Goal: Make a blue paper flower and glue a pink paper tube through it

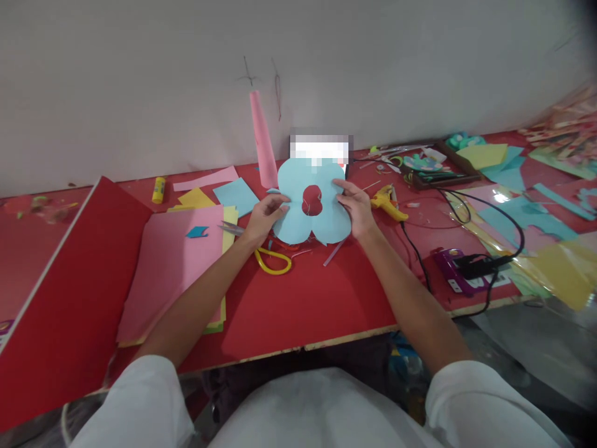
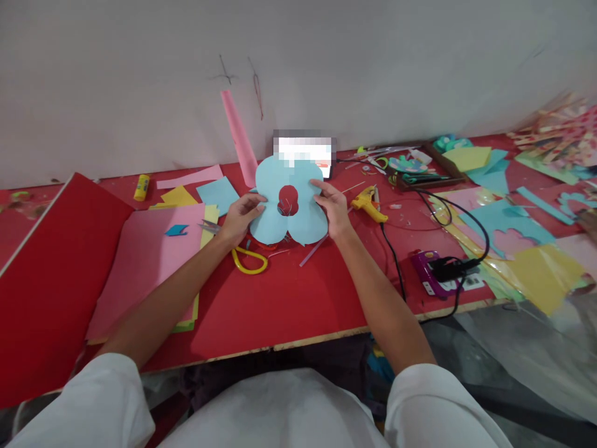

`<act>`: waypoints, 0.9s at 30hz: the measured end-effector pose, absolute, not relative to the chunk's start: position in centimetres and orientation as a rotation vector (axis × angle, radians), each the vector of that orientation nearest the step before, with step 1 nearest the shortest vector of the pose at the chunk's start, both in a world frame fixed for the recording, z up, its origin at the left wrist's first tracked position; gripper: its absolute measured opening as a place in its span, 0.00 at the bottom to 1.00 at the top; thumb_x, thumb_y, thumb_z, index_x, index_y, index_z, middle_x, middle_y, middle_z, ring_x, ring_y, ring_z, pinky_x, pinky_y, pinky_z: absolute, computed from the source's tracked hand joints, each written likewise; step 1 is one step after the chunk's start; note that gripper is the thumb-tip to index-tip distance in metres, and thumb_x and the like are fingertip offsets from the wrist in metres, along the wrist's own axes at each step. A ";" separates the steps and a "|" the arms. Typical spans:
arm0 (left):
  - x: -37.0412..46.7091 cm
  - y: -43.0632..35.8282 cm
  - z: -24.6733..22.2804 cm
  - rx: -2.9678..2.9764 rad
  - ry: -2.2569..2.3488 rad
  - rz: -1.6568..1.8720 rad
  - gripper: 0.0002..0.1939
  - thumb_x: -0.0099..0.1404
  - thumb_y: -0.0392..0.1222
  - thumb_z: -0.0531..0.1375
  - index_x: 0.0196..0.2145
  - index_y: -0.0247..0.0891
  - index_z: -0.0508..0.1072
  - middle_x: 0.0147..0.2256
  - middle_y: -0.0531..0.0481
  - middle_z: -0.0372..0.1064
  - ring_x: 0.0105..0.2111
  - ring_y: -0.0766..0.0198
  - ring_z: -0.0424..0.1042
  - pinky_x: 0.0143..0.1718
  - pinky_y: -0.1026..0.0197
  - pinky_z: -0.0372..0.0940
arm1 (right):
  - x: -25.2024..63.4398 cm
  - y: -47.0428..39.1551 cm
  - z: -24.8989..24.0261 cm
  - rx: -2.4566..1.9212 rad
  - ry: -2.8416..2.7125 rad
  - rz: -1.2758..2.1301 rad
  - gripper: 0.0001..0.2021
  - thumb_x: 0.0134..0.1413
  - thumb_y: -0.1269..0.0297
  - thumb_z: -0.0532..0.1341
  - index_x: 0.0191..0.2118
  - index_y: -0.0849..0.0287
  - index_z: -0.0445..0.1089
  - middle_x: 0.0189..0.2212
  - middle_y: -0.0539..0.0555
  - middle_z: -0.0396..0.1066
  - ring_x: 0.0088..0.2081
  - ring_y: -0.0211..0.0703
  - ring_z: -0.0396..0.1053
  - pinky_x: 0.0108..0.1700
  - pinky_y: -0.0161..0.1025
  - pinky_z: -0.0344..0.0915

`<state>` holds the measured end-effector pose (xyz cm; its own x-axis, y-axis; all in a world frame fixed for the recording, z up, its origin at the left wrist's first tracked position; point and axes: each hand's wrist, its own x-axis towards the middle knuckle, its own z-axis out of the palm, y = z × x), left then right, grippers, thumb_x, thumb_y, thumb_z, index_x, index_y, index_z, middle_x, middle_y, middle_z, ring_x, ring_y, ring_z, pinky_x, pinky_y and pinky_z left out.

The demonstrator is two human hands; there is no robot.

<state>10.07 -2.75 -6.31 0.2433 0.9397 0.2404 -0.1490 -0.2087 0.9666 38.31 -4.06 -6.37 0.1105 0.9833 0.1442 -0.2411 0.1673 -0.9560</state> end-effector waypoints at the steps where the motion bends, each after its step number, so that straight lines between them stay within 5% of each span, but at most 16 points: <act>1: 10.1 -2.7 -6.5 1.412 0.814 1.254 0.18 0.62 0.52 0.76 0.45 0.42 0.83 0.42 0.49 0.77 0.39 0.64 0.74 0.41 0.64 0.70 | 38.1 -4.2 -6.1 -0.946 -1.048 1.139 0.27 0.47 0.56 0.77 0.56 0.48 0.79 0.50 0.53 0.83 0.53 0.57 0.79 0.59 0.56 0.77; 5: 10.0 -2.2 -7.0 1.398 0.816 1.324 0.20 0.61 0.49 0.76 0.49 0.43 0.82 0.47 0.48 0.77 0.41 0.65 0.74 0.43 0.63 0.71 | 37.4 -4.8 -5.4 -0.914 -1.135 1.080 0.34 0.45 0.51 0.80 0.60 0.46 0.77 0.59 0.53 0.79 0.61 0.59 0.75 0.65 0.57 0.74; 9: 10.0 -1.9 -7.3 1.388 0.831 1.334 0.24 0.61 0.47 0.75 0.54 0.44 0.80 0.50 0.46 0.77 0.40 0.64 0.75 0.41 0.62 0.73 | 37.4 -4.8 -5.3 -0.947 -1.153 1.086 0.29 0.44 0.51 0.80 0.55 0.46 0.80 0.53 0.52 0.82 0.57 0.60 0.77 0.63 0.59 0.75; 17: 9.8 -1.9 -7.6 1.439 0.897 1.301 0.32 0.62 0.56 0.75 0.60 0.45 0.78 0.34 0.51 0.72 0.31 0.64 0.71 0.34 0.61 0.70 | 37.1 -4.9 -5.2 -0.921 -1.078 1.136 0.30 0.44 0.55 0.79 0.56 0.48 0.79 0.52 0.54 0.82 0.57 0.61 0.78 0.59 0.61 0.77; 23: 9.8 -2.1 -7.1 1.443 0.875 1.356 0.32 0.62 0.57 0.75 0.60 0.46 0.77 0.52 0.45 0.76 0.39 0.61 0.75 0.42 0.58 0.73 | 37.1 -4.3 -5.9 -0.909 -1.026 1.092 0.43 0.45 0.46 0.80 0.66 0.40 0.68 0.58 0.55 0.79 0.60 0.59 0.76 0.57 0.60 0.80; 27: 9.9 -2.3 -6.6 1.455 0.833 1.376 0.31 0.62 0.57 0.75 0.59 0.46 0.76 0.59 0.44 0.74 0.48 0.57 0.77 0.50 0.56 0.74 | 37.0 -3.9 -6.9 -0.960 -0.997 1.169 0.32 0.43 0.42 0.81 0.53 0.48 0.78 0.46 0.55 0.84 0.51 0.57 0.81 0.55 0.58 0.80</act>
<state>9.93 -2.29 -6.64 0.1402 0.9269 0.3480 -0.1211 -0.3328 0.9352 36.95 -3.87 -6.85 0.1092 0.9878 0.1107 -0.2654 0.1363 -0.9545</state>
